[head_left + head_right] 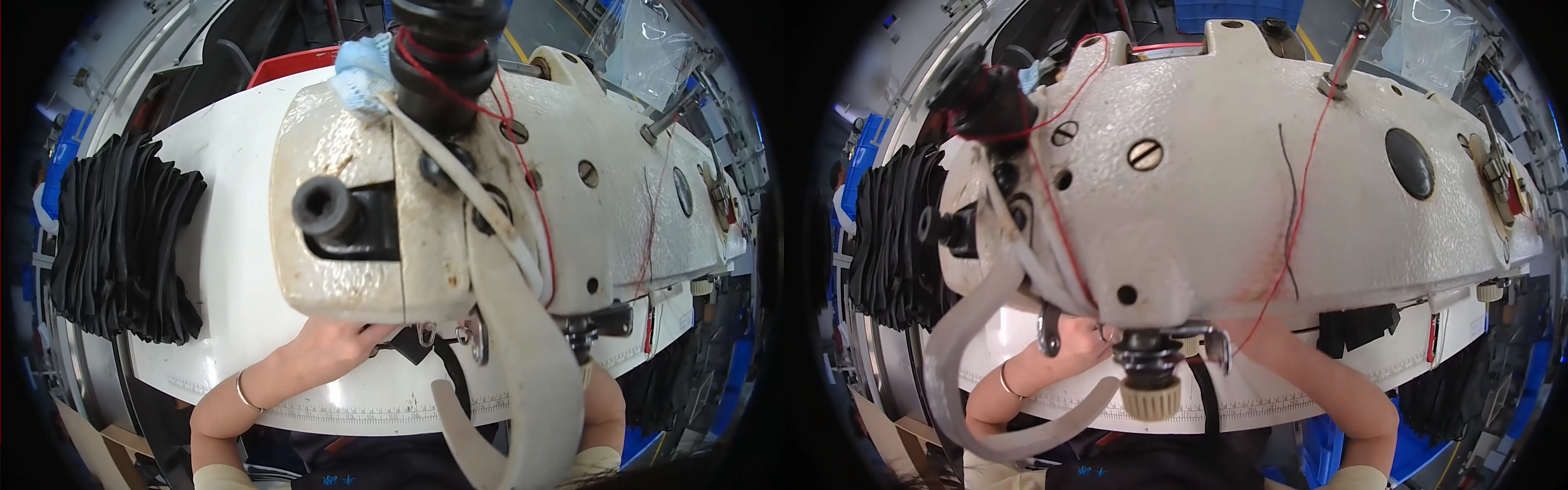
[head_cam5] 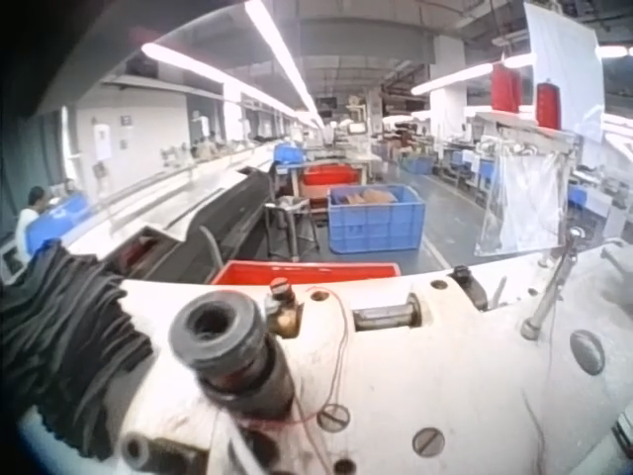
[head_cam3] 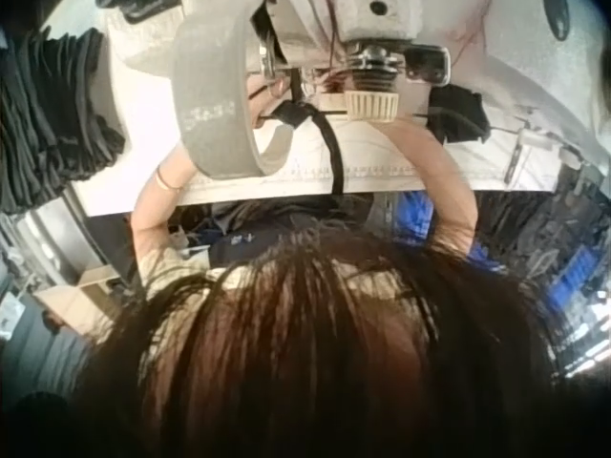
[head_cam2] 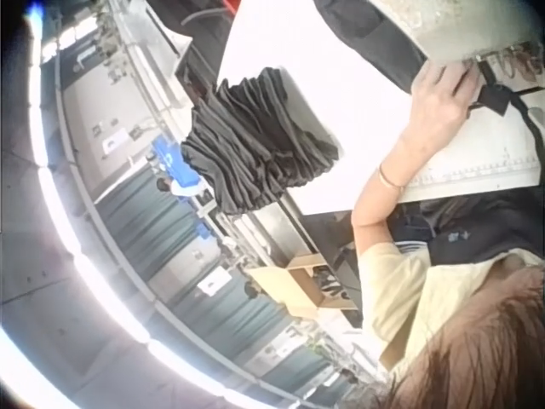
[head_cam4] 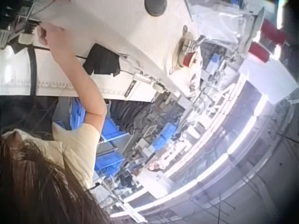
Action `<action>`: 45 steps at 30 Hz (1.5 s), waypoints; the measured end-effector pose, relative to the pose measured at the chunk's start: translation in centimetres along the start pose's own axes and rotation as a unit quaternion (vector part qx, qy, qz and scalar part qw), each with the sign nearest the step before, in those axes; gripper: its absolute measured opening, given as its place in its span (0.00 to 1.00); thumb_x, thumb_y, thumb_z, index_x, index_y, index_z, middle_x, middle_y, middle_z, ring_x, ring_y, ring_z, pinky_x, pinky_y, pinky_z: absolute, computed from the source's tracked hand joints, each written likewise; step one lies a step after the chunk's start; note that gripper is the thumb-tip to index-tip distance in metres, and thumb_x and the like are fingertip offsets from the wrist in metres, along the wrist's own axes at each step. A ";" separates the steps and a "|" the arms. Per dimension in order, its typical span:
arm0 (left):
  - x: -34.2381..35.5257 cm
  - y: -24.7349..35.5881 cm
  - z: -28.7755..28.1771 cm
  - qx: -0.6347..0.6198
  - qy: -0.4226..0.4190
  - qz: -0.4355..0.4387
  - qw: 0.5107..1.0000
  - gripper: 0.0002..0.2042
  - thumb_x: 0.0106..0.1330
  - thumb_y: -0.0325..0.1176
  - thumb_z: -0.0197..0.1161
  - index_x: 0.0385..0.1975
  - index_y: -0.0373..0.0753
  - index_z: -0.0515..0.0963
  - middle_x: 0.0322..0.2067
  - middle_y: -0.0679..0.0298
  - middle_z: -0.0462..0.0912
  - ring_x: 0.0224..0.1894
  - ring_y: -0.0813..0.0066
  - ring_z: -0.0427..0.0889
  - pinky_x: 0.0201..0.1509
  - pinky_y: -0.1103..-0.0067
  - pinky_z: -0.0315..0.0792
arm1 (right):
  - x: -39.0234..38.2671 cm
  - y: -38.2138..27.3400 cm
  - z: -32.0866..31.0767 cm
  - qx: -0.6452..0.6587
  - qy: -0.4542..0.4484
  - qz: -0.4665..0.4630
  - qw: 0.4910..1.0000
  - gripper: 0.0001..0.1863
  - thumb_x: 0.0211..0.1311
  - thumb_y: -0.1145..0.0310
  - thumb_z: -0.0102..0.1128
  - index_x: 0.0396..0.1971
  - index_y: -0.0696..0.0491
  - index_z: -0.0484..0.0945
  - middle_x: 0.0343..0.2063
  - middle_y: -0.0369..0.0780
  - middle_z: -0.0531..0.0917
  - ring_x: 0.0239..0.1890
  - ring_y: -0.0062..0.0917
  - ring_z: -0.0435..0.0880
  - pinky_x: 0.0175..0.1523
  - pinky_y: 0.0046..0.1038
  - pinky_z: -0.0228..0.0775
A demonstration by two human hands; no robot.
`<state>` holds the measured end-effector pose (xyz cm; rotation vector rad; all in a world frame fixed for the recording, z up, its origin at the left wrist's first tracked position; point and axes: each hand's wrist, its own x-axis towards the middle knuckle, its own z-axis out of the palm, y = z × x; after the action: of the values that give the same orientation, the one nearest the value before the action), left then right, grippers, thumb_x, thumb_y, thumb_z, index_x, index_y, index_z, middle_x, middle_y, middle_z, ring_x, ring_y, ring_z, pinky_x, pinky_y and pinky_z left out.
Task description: The person is sewing pieces of black fabric using an industrial sewing machine in a workshop environment.
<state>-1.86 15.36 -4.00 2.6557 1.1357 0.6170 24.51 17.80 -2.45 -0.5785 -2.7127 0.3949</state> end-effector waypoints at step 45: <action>-3.9 3.5 -6.1 0.394 0.128 0.143 0.899 0.12 0.48 0.28 0.60 0.34 0.37 0.75 0.22 0.70 0.66 0.23 0.77 0.69 0.23 0.81 0.62 | 5.1 -7.4 3.3 0.503 0.119 0.341 0.785 0.06 0.64 0.76 0.59 0.35 0.62 0.72 0.30 0.43 0.83 0.31 0.20 0.84 0.36 0.22 0.76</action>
<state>-4.76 10.19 1.41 3.5719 1.2714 0.6732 16.31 12.88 -1.63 -1.1049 -1.5650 1.6520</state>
